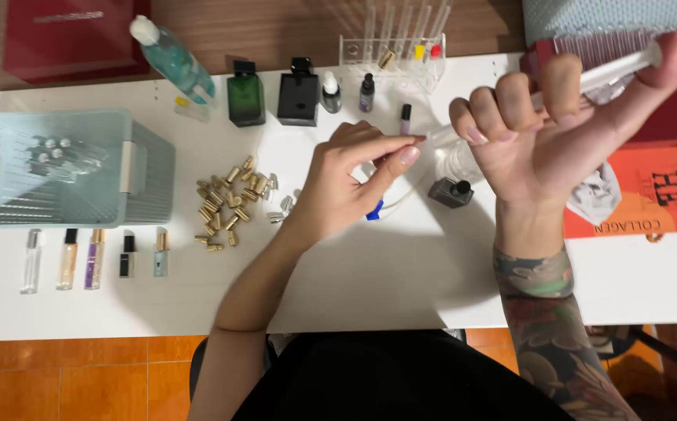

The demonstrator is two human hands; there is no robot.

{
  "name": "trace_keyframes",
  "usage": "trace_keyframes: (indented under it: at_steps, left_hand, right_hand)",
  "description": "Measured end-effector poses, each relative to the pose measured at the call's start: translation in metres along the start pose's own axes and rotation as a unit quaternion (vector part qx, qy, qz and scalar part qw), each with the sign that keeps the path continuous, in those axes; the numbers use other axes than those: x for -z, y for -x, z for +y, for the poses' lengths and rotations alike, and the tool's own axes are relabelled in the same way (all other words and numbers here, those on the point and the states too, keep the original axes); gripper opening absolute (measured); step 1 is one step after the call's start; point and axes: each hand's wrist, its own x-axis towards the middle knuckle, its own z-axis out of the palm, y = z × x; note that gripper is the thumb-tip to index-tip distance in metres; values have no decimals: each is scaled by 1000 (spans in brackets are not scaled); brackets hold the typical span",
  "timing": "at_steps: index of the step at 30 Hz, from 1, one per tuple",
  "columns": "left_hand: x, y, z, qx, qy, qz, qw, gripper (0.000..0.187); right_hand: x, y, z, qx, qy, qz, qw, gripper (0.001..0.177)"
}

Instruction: Using a syringe and tubing to decant perfume from large bottles into small sample vials.

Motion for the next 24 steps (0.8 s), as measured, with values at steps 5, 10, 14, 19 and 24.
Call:
trace_keyframes:
  at_steps: [5,10,14,19,24]
  left_hand:
    - [-6,2,-7,13,18,9,1000,15]
    - [-7,5,-18,30,74,-9,997,15]
    - [-5,5,-19,36,112,-27,993,15]
    - [-1,3,-11,134,173,-55,974,18]
    - [0,5,-23,142,257,-114,949,27]
  right_hand:
    - [16,-4,-5,-7,32,-45,998,77]
    - [33,-8,-8,-13,56,-84,995,72]
    - [40,-9,-8,0,65,-96,993,69]
    - [59,-17,-16,-23,107,-164,980,68]
    - [78,-27,-28,-52,154,-303,939,75]
